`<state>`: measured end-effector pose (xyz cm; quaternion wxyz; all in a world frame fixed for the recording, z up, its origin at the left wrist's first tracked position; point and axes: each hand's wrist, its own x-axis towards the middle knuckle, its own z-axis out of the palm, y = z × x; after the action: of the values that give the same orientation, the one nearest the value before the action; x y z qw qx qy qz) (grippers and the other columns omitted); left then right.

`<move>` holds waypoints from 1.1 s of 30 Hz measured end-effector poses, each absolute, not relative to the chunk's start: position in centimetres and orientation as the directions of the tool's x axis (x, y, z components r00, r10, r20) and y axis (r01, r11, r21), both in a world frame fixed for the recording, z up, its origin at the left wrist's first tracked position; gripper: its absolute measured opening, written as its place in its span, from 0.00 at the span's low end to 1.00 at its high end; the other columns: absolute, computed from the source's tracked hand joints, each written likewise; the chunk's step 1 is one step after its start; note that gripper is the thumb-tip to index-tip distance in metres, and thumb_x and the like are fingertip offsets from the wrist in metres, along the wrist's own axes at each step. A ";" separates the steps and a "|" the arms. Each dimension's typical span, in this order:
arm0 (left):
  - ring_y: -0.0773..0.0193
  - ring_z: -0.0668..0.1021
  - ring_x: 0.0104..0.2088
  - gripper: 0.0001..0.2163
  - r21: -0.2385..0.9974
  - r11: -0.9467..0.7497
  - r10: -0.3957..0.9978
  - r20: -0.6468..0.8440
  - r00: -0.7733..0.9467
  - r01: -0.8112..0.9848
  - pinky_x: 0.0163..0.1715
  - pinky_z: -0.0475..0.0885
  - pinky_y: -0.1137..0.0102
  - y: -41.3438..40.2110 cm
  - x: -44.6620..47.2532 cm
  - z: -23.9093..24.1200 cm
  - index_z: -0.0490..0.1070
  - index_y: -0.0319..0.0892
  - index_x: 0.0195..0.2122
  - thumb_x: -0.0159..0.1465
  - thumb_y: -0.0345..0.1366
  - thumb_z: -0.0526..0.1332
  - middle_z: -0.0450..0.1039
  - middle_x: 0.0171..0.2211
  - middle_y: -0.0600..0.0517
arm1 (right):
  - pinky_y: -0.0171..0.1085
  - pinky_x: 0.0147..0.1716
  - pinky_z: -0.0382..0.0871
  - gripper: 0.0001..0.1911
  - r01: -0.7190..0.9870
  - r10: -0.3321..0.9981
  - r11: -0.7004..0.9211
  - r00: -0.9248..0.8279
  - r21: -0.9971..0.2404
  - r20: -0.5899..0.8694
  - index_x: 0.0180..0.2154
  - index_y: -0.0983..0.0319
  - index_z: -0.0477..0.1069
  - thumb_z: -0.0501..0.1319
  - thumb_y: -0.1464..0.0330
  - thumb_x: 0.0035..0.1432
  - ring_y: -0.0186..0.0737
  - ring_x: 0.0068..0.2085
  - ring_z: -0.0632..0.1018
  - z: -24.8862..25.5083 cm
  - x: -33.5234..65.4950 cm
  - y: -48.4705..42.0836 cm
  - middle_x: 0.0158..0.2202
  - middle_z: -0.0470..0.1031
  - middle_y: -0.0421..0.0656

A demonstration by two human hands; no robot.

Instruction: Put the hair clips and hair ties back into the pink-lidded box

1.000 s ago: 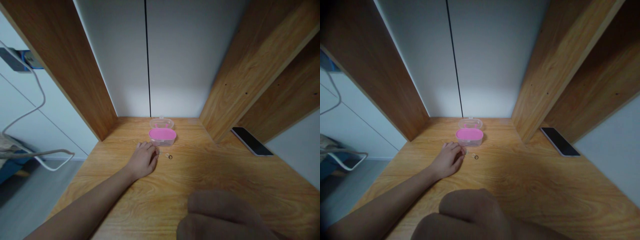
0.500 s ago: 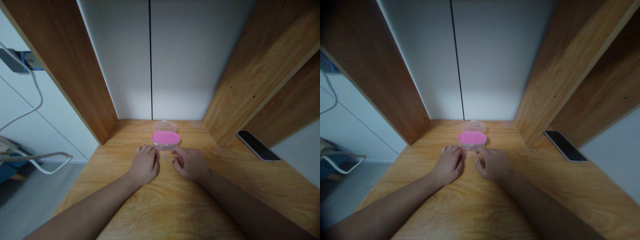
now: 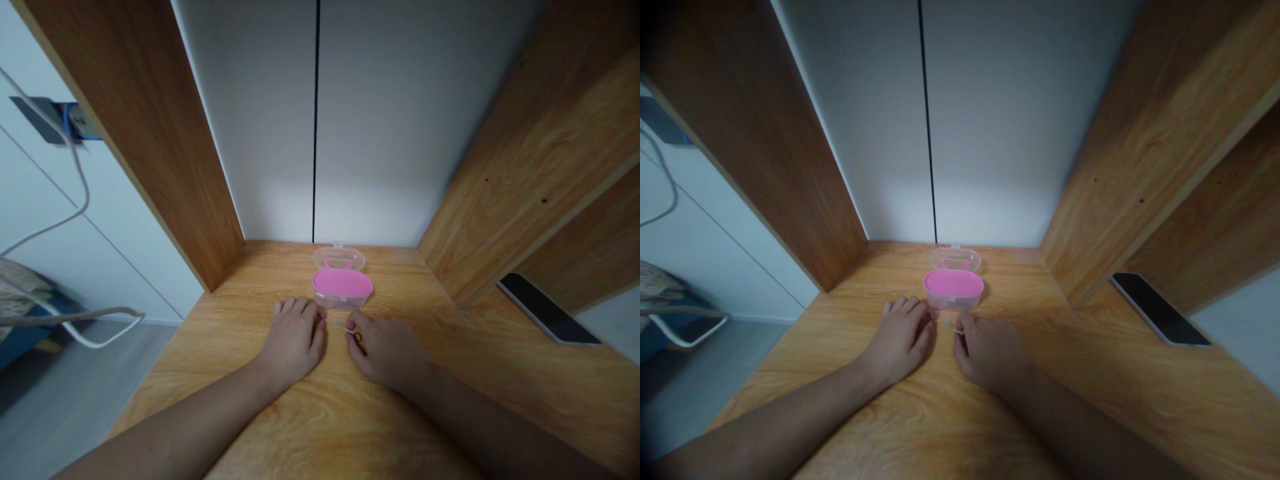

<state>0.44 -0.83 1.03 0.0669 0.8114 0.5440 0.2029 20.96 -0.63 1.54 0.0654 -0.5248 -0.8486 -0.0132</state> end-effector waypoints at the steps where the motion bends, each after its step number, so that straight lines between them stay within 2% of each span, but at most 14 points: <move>1: 0.52 0.71 0.44 0.08 0.341 -0.401 0.910 0.257 0.326 0.850 0.43 0.60 0.57 -0.9 0.4 1.1 0.70 0.44 0.42 0.67 0.35 0.53 0.73 0.41 0.47 | 0.38 0.26 0.53 0.09 0.886 0.883 0.460 -0.450 -0.060 0.129 0.41 0.59 0.70 0.53 0.63 0.64 0.44 0.28 0.80 1.5 21.0 -0.6 0.30 0.81 0.43; 7: 0.52 0.70 0.45 0.11 0.359 -0.442 0.894 0.252 0.371 0.822 0.44 0.60 0.56 -1.5 0.8 1.3 0.72 0.46 0.46 0.66 0.35 0.55 0.72 0.43 0.47 | 0.38 0.29 0.58 0.11 0.834 0.848 0.528 -0.509 -0.161 0.146 0.45 0.58 0.70 0.56 0.63 0.62 0.44 0.32 0.81 1.4 20.7 -1.0 0.35 0.82 0.43; 11: 0.51 0.69 0.46 0.15 0.329 -0.481 0.875 0.239 0.421 0.813 0.44 0.61 0.56 -2.2 1.2 1.4 0.72 0.49 0.53 0.65 0.36 0.56 0.70 0.43 0.46 | 0.38 0.29 0.60 0.16 0.861 0.875 0.481 -0.460 -0.166 0.147 0.48 0.59 0.70 0.57 0.60 0.62 0.47 0.33 0.82 1.6 20.6 -1.2 0.36 0.82 0.45; 14: 0.50 0.68 0.45 0.18 0.282 -0.484 0.872 0.227 0.433 0.828 0.45 0.61 0.55 -2.7 1.4 1.5 0.70 0.47 0.56 0.65 0.39 0.56 0.69 0.43 0.45 | 0.39 0.29 0.60 0.16 0.903 0.910 0.408 -0.391 -0.133 0.138 0.48 0.60 0.72 0.56 0.59 0.62 0.48 0.32 0.82 1.8 20.6 -1.1 0.35 0.82 0.47; 21: 0.50 0.68 0.45 0.18 0.247 -0.478 0.875 0.211 0.435 0.843 0.44 0.61 0.54 -3.1 1.5 1.6 0.71 0.46 0.55 0.66 0.41 0.56 0.68 0.42 0.44 | 0.38 0.30 0.61 0.15 0.876 0.886 0.462 -0.448 -0.141 0.120 0.47 0.57 0.76 0.55 0.66 0.61 0.45 0.33 0.82 1.8 20.7 -1.0 0.35 0.83 0.45; 26: 0.51 0.68 0.45 0.18 0.271 -0.486 0.872 0.210 0.442 0.831 0.44 0.61 0.55 -3.1 1.5 1.6 0.71 0.48 0.56 0.66 0.41 0.57 0.68 0.42 0.44 | 0.37 0.30 0.62 0.15 0.866 0.883 0.470 -0.456 -0.169 0.115 0.46 0.58 0.76 0.55 0.66 0.61 0.42 0.31 0.81 1.7 20.6 -0.9 0.33 0.83 0.45; 33: 0.50 0.68 0.46 0.19 0.265 -0.476 0.877 0.207 0.433 0.838 0.45 0.61 0.54 -3.1 1.4 1.5 0.70 0.46 0.57 0.66 0.41 0.56 0.68 0.44 0.44 | 0.37 0.33 0.64 0.16 0.858 0.880 0.473 -0.449 -0.203 0.153 0.49 0.57 0.76 0.55 0.65 0.62 0.43 0.34 0.82 1.2 20.7 -0.7 0.37 0.83 0.45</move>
<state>1.44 -3.12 1.53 0.0610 0.8443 0.5081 0.1592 20.70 -0.69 1.21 0.1190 -0.5113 -0.8498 0.0479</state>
